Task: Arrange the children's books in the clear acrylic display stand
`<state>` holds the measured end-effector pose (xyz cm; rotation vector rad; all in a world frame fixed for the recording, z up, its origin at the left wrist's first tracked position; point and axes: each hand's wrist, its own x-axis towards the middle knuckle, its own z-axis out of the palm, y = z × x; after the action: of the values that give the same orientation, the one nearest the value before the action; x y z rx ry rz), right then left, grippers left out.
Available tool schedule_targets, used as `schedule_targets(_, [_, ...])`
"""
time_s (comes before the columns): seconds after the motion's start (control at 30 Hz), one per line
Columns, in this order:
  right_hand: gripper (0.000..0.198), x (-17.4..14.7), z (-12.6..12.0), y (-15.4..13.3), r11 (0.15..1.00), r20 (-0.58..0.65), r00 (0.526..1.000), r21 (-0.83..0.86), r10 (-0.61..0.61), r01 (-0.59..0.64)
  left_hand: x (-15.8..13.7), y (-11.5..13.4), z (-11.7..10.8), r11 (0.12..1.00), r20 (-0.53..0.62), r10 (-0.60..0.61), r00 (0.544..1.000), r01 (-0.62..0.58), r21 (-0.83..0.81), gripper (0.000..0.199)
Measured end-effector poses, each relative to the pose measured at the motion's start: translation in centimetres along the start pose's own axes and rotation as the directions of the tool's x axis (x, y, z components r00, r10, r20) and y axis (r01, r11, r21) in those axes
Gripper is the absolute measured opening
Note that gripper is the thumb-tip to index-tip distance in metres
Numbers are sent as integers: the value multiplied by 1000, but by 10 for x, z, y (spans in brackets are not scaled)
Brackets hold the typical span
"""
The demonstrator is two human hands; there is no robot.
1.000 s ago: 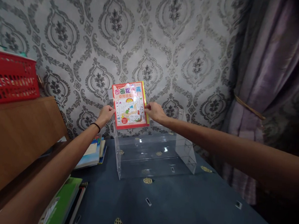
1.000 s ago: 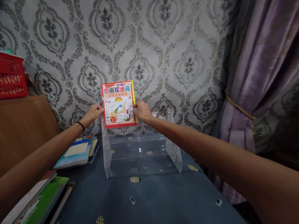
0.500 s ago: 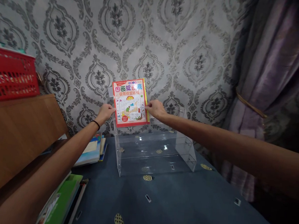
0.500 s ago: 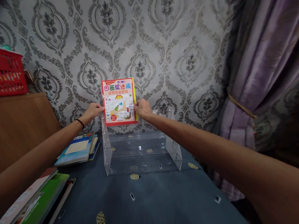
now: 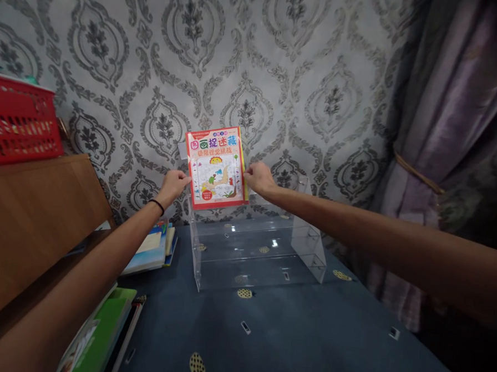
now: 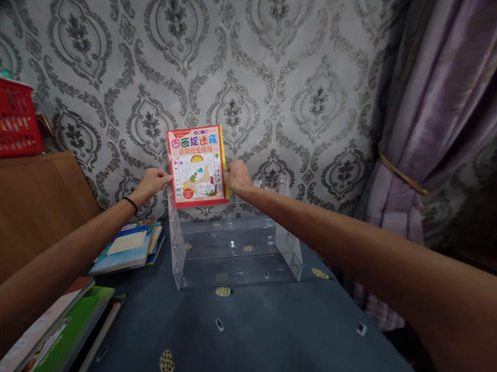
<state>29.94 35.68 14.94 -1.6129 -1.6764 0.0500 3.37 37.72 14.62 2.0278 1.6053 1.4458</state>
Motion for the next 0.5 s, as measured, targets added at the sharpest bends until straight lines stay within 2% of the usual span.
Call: schedule_targets(0.5, [9, 15, 4, 11, 993, 6, 997, 98, -72, 71, -1, 10, 5, 993, -1, -22, 1000, 21, -115, 17])
